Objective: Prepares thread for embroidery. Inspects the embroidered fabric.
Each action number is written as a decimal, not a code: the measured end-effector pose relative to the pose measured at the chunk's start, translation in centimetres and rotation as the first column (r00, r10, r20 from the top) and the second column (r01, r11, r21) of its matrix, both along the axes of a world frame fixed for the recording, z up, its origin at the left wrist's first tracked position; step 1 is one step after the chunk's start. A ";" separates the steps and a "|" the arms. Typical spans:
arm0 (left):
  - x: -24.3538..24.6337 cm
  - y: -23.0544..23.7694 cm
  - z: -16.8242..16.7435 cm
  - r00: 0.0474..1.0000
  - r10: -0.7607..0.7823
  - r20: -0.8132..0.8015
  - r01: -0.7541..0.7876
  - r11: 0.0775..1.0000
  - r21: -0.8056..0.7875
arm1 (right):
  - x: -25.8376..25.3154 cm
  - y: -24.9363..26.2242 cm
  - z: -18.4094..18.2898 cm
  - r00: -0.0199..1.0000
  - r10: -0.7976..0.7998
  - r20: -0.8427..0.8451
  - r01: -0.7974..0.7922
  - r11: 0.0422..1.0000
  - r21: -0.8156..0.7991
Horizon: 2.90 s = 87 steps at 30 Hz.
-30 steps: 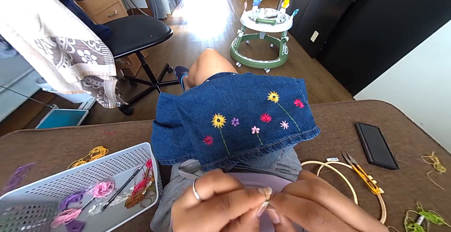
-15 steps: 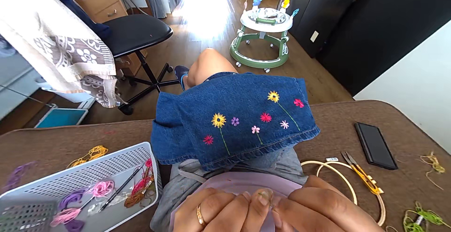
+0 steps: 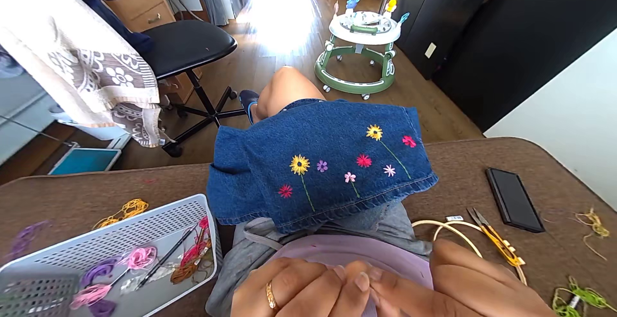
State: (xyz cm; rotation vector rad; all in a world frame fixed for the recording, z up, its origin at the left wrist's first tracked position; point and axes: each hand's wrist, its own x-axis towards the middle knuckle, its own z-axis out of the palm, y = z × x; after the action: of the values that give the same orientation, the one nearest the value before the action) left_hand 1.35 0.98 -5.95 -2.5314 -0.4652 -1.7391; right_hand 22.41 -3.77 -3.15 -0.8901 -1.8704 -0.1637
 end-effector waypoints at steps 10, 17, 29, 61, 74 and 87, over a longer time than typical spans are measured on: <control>-0.6 0.8 0.6 0.857 -0.380 0.349 0.510 0.528 -0.679 | 0.5 -0.1 0.2 0.993 0.003 0.119 -0.005 1.000 0.019; -0.2 0.8 0.0 0.753 -0.423 0.504 0.649 0.349 -0.676 | 0.9 -0.2 0.5 0.970 0.051 0.236 -0.055 0.998 0.008; 2.9 1.3 -2.6 0.611 -0.085 0.787 0.550 -0.670 -0.499 | 10.5 0.7 -0.3 0.953 0.107 0.284 0.099 0.776 -0.622; 4.0 -1.0 2.1 0.262 0.438 0.860 0.935 -0.335 -0.114 | 1.5 5.1 -3.8 -0.134 -0.022 -0.991 -0.716 0.693 0.081; 2.3 3.6 1.8 0.246 0.119 0.962 0.887 0.371 -0.273 | -0.9 4.5 -3.7 0.992 0.100 -0.075 -0.122 0.899 -0.421; -6.0 10.4 -0.1 0.221 -0.142 0.965 0.879 0.458 -0.134 | 12.5 5.7 -6.2 0.463 0.297 -0.835 -0.652 0.752 -0.094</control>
State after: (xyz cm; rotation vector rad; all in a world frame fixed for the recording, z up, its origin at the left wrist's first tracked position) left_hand -4.61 11.42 -6.05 -1.8132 -0.0861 -3.9548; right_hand 34.94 1.90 -9.34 -0.4863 -1.2130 0.9072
